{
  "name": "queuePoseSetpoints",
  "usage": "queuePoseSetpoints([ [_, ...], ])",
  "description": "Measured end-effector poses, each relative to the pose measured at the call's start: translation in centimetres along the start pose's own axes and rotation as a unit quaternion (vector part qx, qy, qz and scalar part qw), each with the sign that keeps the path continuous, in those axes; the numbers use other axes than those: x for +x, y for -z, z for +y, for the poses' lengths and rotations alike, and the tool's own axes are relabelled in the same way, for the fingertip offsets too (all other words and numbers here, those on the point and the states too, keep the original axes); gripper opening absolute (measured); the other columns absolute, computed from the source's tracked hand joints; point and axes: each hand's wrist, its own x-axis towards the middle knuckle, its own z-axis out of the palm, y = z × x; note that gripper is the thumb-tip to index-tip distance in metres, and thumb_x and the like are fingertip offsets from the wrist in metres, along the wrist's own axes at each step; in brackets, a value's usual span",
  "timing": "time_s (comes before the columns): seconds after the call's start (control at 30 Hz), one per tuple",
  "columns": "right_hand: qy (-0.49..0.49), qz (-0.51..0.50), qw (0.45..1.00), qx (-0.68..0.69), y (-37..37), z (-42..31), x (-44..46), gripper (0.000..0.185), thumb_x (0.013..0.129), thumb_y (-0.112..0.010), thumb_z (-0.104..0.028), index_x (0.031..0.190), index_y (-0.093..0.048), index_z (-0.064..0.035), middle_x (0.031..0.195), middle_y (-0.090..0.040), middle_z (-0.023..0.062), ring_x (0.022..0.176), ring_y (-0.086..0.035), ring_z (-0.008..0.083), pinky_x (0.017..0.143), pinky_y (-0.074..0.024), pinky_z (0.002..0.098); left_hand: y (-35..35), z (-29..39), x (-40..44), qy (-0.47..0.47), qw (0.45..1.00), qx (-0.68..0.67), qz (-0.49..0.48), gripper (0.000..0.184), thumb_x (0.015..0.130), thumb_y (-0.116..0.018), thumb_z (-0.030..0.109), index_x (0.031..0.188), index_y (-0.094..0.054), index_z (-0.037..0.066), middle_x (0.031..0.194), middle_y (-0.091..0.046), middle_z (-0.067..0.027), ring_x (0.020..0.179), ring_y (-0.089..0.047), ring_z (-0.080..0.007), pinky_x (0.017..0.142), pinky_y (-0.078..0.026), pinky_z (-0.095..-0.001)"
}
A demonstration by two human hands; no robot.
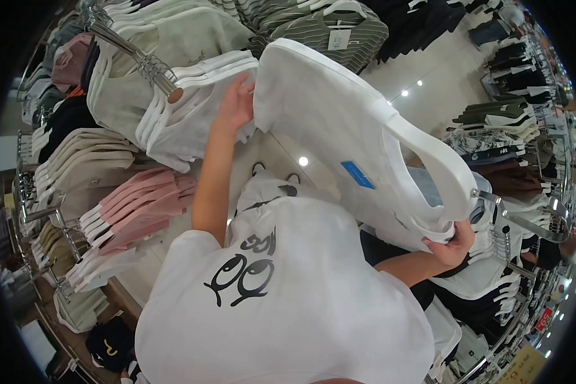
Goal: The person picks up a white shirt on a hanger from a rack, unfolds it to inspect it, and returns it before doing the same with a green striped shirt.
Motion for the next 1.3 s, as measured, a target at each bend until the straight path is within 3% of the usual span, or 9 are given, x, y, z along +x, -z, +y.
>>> queuePoseSetpoints([
  [0.17,0.024,-0.069,0.997,-0.032,0.8,0.2,0.4,0.064,0.061,-0.088,-0.003,0.118,-0.063,0.0118,0.095,-0.072,0.0193,0.080,-0.071,0.0238,0.075,-0.0512,0.0295,3.5,-1.7,-2.2,-0.009,0.965,-0.163,0.204,0.065,0.090,-0.066,0.032,0.137,-0.038,-0.002,0.135,-0.051,-0.0213,0.127,-0.051,-0.0385,0.112,-0.037,-0.0510],
  [0.5,-0.001,-0.167,0.986,0.008,1.1,0.2,1.4,0.063,0.068,-0.084,0.007,0.126,-0.060,0.0116,0.107,-0.072,0.0226,0.095,-0.070,0.0204,0.082,-0.0526,0.0277,3.5,-4.0,-9.3,0.020,0.943,-0.259,0.209,0.079,0.090,-0.063,0.030,0.147,-0.020,-0.003,0.146,-0.040,-0.0223,0.137,-0.041,-0.0400,0.118,-0.029,-0.0535],
  [0.6,0.003,-0.183,0.983,0.008,1.3,0.3,1.5,0.064,0.069,-0.083,0.008,0.128,-0.059,0.0116,0.109,-0.071,0.0215,0.097,-0.069,0.0192,0.085,-0.0526,0.0277,4.7,-5.8,-10.1,0.021,0.911,-0.232,0.340,0.077,0.091,-0.062,0.031,0.148,-0.021,-0.002,0.148,-0.040,-0.0216,0.139,-0.040,-0.0382,0.119,-0.029,-0.0517],
  [0.7,-0.004,-0.191,0.982,0.012,1.2,0.0,1.6,0.063,0.071,-0.083,0.008,0.129,-0.059,0.0115,0.109,-0.071,0.0208,0.098,-0.069,0.0191,0.086,-0.0523,0.0277,5.1,-6.7,-10.8,0.026,0.922,-0.314,0.226,0.070,0.094,-0.057,0.033,0.148,-0.028,0.000,0.151,-0.040,-0.0197,0.140,-0.040,-0.0369,0.119,-0.029,-0.0514],
  [0.83,-0.029,-0.207,0.977,0.037,1.7,0.4,1.0,0.062,0.072,-0.083,0.008,0.129,-0.059,0.0116,0.110,-0.071,0.0192,0.100,-0.068,0.0177,0.088,-0.0517,0.0275,0.6,-6.5,-10.8,0.012,0.976,-0.175,0.129,0.058,0.099,-0.048,0.041,0.144,-0.044,0.004,0.146,-0.049,-0.0170,0.136,-0.047,-0.0354,0.116,-0.035,-0.0508],
  [0.93,-0.051,-0.170,0.984,-0.025,1.8,0.7,0.4,0.064,0.055,-0.086,-0.008,0.114,-0.067,0.0096,0.092,-0.073,0.0167,0.080,-0.071,0.0244,0.074,-0.0508,0.0300,1.3,-5.8,-9.3,-0.038,0.985,-0.138,0.097,0.053,0.102,-0.046,0.040,0.140,-0.050,0.004,0.142,-0.054,-0.0161,0.133,-0.051,-0.0347,0.115,-0.037,-0.0514],
  [1.03,-0.086,-0.145,0.986,-0.004,2.5,1.9,-0.5,0.066,0.055,-0.087,-0.007,0.116,-0.067,0.0072,0.099,-0.072,0.0159,0.087,-0.069,0.0236,0.079,-0.0502,0.0309,1.0,-4.2,-8.6,-0.080,0.987,-0.127,0.064,0.052,0.104,-0.044,0.038,0.138,-0.051,0.000,0.141,-0.055,-0.0170,0.130,-0.054,-0.0354,0.114,-0.037,-0.0524],
  [1.17,-0.141,-0.107,0.984,-0.009,1.2,3.5,0.0,0.051,0.067,-0.084,0.004,0.116,-0.067,0.0036,0.107,-0.071,0.0122,0.095,-0.066,0.0161,0.084,-0.0515,0.0278,-0.8,-2.5,-8.4,-0.119,0.981,-0.137,-0.070,0.050,0.104,-0.046,0.035,0.131,-0.054,-0.006,0.134,-0.060,-0.0196,0.126,-0.057,-0.0357,0.111,-0.041,-0.0503],
  [1.3,-0.200,-0.078,0.976,-0.048,-2.0,6.1,2.0,0.041,0.072,-0.076,0.004,0.112,-0.066,0.0017,0.098,-0.069,0.0067,0.084,-0.062,0.0141,0.075,-0.0500,0.0267,-3.8,-2.5,-8.1,-0.110,0.983,-0.136,-0.054,0.051,0.103,-0.047,0.036,0.131,-0.054,-0.006,0.134,-0.060,-0.0211,0.124,-0.058,-0.0363,0.111,-0.042,-0.0485],
])
